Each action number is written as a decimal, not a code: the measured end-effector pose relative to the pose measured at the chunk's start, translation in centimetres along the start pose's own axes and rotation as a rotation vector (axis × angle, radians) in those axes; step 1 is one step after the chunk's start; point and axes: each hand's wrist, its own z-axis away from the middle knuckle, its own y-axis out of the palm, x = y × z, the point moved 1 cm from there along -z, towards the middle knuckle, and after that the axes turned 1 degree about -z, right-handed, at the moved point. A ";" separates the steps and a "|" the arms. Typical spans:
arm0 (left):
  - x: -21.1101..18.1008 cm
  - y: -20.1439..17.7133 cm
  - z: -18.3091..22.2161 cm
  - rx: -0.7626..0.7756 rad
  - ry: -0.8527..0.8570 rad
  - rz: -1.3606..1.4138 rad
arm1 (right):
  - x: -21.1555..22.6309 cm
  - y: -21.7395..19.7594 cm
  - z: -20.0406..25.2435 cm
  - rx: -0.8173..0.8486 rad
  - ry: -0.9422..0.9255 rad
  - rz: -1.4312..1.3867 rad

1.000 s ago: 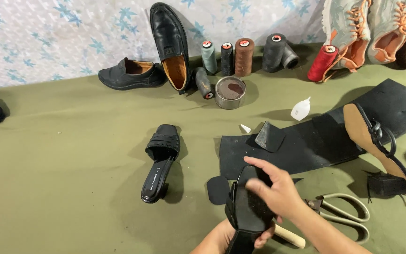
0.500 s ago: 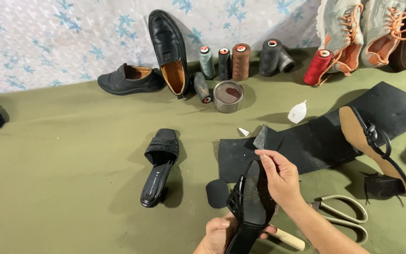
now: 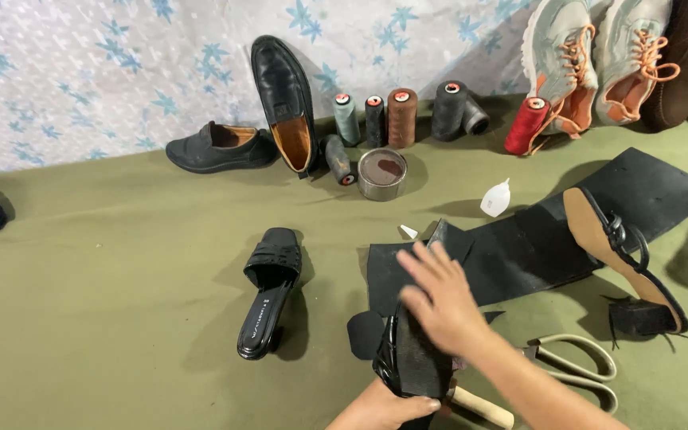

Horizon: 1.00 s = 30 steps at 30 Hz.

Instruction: Applying adhesive to sandal components and spreading it with a cloth during a repair process.

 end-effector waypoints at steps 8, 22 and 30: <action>1.2 -1.1 -0.4 -0.103 -0.040 -0.154 | 3.9 1.6 3.0 0.006 -0.204 0.280; -2.7 -0.9 0.5 -0.367 -0.393 0.313 | -0.5 -1.4 1.6 0.004 0.392 -0.387; -3.2 -0.7 1.5 -0.141 -0.232 -0.077 | -0.8 0.9 2.8 -0.036 0.008 -0.269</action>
